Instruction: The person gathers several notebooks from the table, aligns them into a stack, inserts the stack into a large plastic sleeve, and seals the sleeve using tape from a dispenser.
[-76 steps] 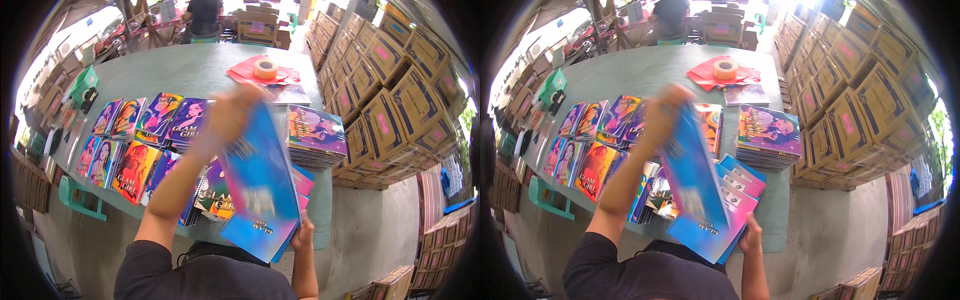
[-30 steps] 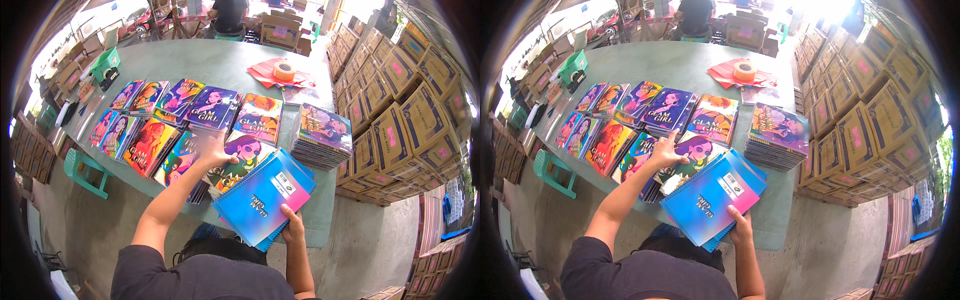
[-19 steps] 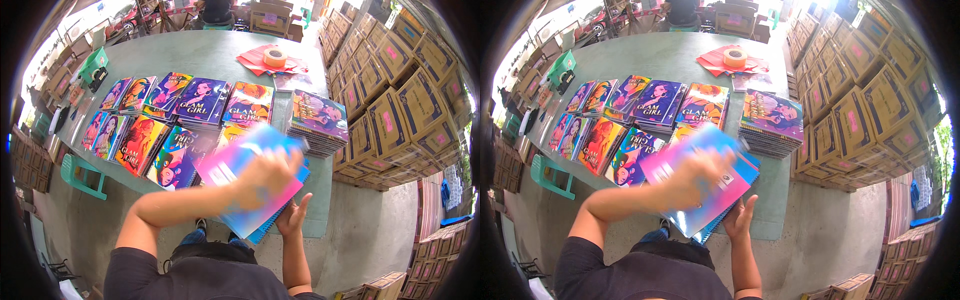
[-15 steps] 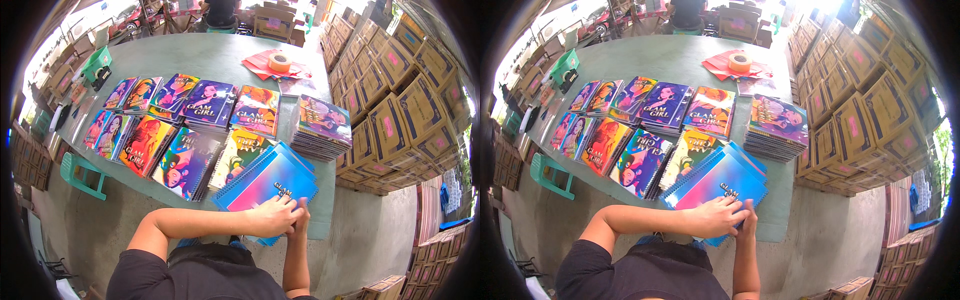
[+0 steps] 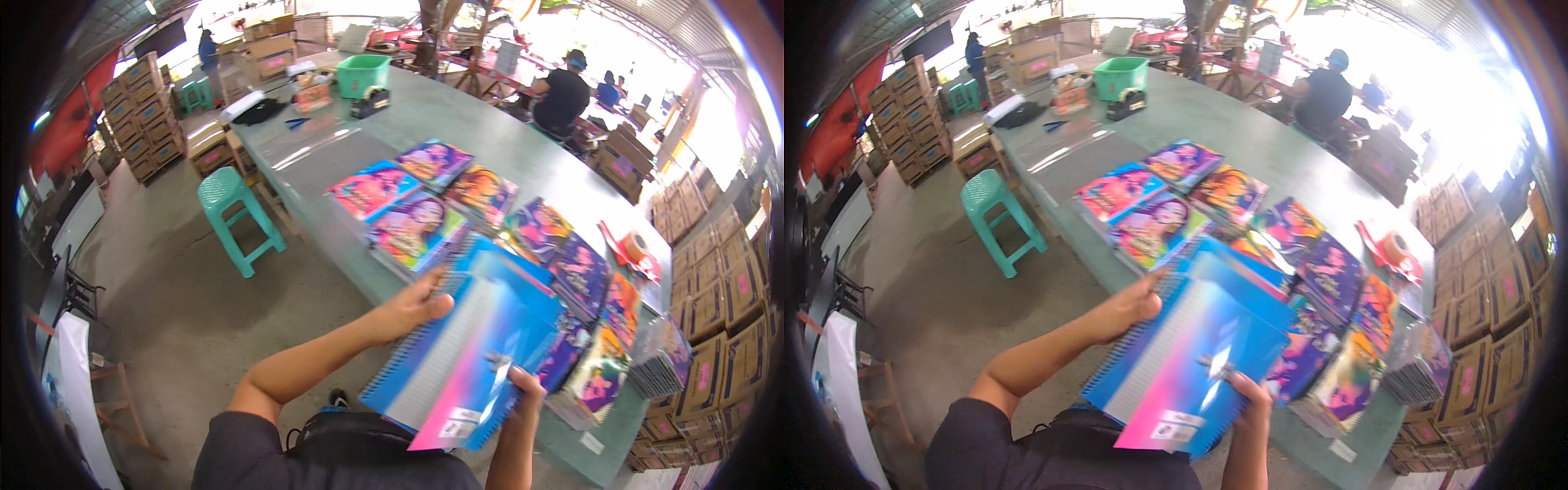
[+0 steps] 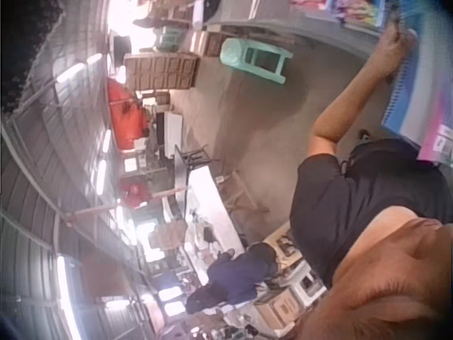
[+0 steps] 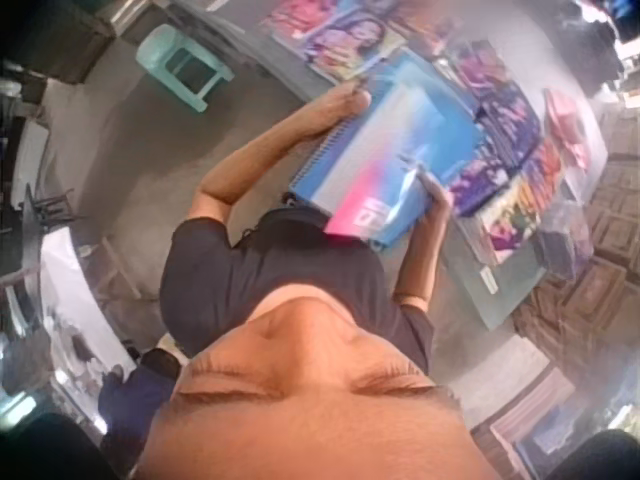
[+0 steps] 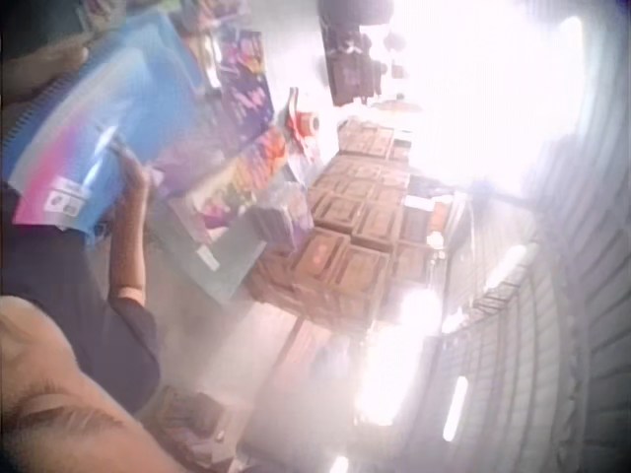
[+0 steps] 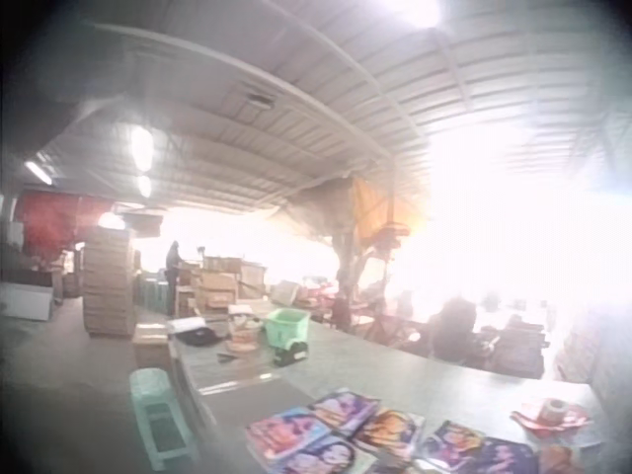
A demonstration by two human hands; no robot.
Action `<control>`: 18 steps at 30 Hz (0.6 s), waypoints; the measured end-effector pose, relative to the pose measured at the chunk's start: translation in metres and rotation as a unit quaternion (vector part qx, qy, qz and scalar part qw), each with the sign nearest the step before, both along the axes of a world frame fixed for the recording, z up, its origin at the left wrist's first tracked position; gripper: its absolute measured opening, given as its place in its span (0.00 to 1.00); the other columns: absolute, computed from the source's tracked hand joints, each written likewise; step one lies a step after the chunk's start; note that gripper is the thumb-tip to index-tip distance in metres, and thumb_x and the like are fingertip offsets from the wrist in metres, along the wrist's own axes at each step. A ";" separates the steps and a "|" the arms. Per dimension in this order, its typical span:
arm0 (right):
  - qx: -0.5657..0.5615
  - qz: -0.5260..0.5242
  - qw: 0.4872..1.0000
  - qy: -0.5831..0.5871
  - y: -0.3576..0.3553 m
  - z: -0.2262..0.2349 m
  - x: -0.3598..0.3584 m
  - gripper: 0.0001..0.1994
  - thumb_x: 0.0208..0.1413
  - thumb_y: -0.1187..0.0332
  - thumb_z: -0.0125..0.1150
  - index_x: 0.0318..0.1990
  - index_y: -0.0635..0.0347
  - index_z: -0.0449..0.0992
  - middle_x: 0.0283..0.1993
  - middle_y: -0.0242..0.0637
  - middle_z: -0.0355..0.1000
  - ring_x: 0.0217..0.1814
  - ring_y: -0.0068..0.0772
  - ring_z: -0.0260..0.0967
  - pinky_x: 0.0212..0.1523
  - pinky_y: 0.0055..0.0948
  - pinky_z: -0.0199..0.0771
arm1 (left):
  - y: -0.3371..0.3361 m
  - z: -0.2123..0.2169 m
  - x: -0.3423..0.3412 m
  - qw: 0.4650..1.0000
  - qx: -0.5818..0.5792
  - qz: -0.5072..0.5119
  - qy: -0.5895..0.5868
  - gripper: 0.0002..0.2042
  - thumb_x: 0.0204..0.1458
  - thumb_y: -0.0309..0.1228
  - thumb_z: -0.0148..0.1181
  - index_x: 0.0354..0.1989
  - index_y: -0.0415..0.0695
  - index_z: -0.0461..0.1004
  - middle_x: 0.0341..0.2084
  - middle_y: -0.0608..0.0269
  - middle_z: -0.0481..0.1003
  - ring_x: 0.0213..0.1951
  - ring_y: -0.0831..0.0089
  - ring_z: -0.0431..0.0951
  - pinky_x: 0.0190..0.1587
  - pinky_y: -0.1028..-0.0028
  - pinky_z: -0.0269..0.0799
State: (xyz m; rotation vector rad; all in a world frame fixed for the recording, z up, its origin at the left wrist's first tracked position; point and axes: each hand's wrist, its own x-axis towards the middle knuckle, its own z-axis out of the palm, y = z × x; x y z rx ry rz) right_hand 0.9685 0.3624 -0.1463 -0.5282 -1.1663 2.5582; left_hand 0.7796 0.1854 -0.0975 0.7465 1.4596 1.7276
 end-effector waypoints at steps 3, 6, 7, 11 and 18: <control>-0.030 0.187 0.980 -0.062 -0.089 -0.027 -0.113 0.25 0.44 0.67 0.62 0.49 0.72 0.65 0.42 0.46 0.71 0.41 0.37 0.73 0.42 0.34 0.75 | -0.114 -0.022 -0.054 0.983 -0.073 0.150 -0.071 0.38 0.52 0.46 0.58 0.65 0.40 0.47 0.53 0.52 0.65 0.51 0.67 0.69 0.51 0.68 0.68; -0.128 0.303 0.932 -0.153 -0.172 -0.078 -0.194 0.24 0.48 0.63 0.62 0.50 0.70 0.66 0.46 0.46 0.70 0.45 0.38 0.71 0.47 0.36 0.74 | -0.221 -0.086 -0.088 0.953 -0.031 0.271 -0.134 0.36 0.53 0.46 0.58 0.63 0.39 0.49 0.51 0.54 0.66 0.48 0.67 0.71 0.48 0.70 0.71; -0.166 0.349 0.901 -0.196 -0.197 -0.088 -0.214 0.24 0.49 0.63 0.62 0.50 0.69 0.66 0.47 0.46 0.70 0.47 0.38 0.71 0.48 0.37 0.73 | -0.249 -0.082 -0.091 0.926 0.031 0.282 -0.250 0.34 0.53 0.48 0.56 0.61 0.39 0.54 0.47 0.53 0.68 0.45 0.68 0.72 0.46 0.69 0.72; -0.141 0.458 0.817 -0.320 -0.286 -0.118 -0.290 0.23 0.51 0.61 0.61 0.49 0.69 0.67 0.49 0.48 0.69 0.47 0.39 0.70 0.52 0.36 0.70 | -0.348 -0.151 -0.119 0.869 -0.024 0.393 -0.301 0.25 0.54 0.43 0.56 0.54 0.37 0.62 0.42 0.54 0.71 0.43 0.70 0.73 0.45 0.70 0.71; -0.100 0.537 0.768 -0.334 -0.356 -0.125 -0.464 0.31 0.53 0.50 0.58 0.56 0.65 0.63 0.55 0.48 0.65 0.55 0.42 0.66 0.57 0.38 0.65 | -0.409 -0.167 -0.260 0.875 -0.066 0.442 -0.187 0.25 0.49 0.28 0.61 0.54 0.35 0.60 0.44 0.53 0.71 0.42 0.69 0.74 0.46 0.69 0.71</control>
